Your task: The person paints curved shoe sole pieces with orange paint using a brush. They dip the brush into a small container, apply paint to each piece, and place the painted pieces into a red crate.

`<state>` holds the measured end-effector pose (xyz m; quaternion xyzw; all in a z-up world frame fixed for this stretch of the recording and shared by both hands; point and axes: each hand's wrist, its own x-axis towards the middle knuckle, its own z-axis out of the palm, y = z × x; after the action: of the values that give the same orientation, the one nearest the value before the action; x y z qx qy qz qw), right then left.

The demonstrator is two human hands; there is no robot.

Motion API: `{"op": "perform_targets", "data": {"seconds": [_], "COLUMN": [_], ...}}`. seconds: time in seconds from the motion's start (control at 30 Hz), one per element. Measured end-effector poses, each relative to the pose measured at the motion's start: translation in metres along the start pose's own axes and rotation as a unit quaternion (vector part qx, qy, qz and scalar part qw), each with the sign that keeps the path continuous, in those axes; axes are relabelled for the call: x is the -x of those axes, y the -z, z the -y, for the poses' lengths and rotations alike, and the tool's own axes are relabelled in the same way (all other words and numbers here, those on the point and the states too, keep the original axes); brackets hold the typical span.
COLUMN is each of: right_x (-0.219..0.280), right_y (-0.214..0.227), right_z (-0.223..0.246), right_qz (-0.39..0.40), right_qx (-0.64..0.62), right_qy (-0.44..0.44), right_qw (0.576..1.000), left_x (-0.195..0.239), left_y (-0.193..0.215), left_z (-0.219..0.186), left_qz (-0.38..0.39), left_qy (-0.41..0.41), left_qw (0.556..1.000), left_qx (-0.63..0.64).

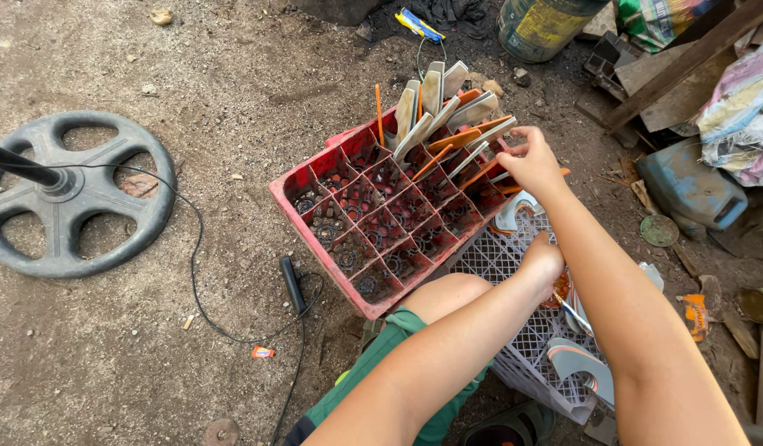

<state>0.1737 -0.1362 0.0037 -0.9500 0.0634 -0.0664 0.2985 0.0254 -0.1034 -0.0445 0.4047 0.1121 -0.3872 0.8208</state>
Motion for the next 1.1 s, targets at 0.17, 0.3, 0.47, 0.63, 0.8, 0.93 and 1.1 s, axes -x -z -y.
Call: {"op": "perform_targets", "data": {"seconds": [0.17, 0.3, 0.47, 0.63, 0.8, 0.93, 1.1], "right_x": [0.008, 0.024, 0.036, 0.044, 0.079, 0.137, 0.24], "right_y": [0.007, 0.02, 0.026, 0.039, 0.089, 0.136, 0.169], "right_z": [0.015, 0.041, 0.065, 0.07, 0.057, 0.03, -0.031], "right_qz": [-0.025, 0.006, -0.012, -0.052, -0.115, -0.154, -0.21], "right_qx": [0.092, 0.145, 0.132, 0.076, 0.051, 0.029, -0.047], "right_qy": [0.107, 0.056, 0.052, 0.088, 0.105, 0.046, -0.038], "right_qw": [0.99, 0.988, 0.99, 0.992, 0.986, 0.987, 0.976], "left_x": [0.02, 0.024, 0.017, 0.015, 0.003, -0.012, -0.03], "left_y": [-0.001, -0.003, -0.002, 0.001, 0.008, 0.017, 0.038], "left_z": [-0.021, -0.023, -0.016, -0.013, -0.009, 0.007, 0.014], "left_qz": [-0.012, -0.005, 0.003, 0.0, -0.015, 0.005, 0.04], "left_qy": [0.013, 0.013, -0.007, 0.006, 0.005, -0.047, -0.043], "left_qw": [0.999, 1.0, 1.0, 1.0, 0.998, 0.997, 0.997], "left_qx": [-0.027, -0.016, -0.014, 0.007, -0.054, -0.065, -0.052]}}
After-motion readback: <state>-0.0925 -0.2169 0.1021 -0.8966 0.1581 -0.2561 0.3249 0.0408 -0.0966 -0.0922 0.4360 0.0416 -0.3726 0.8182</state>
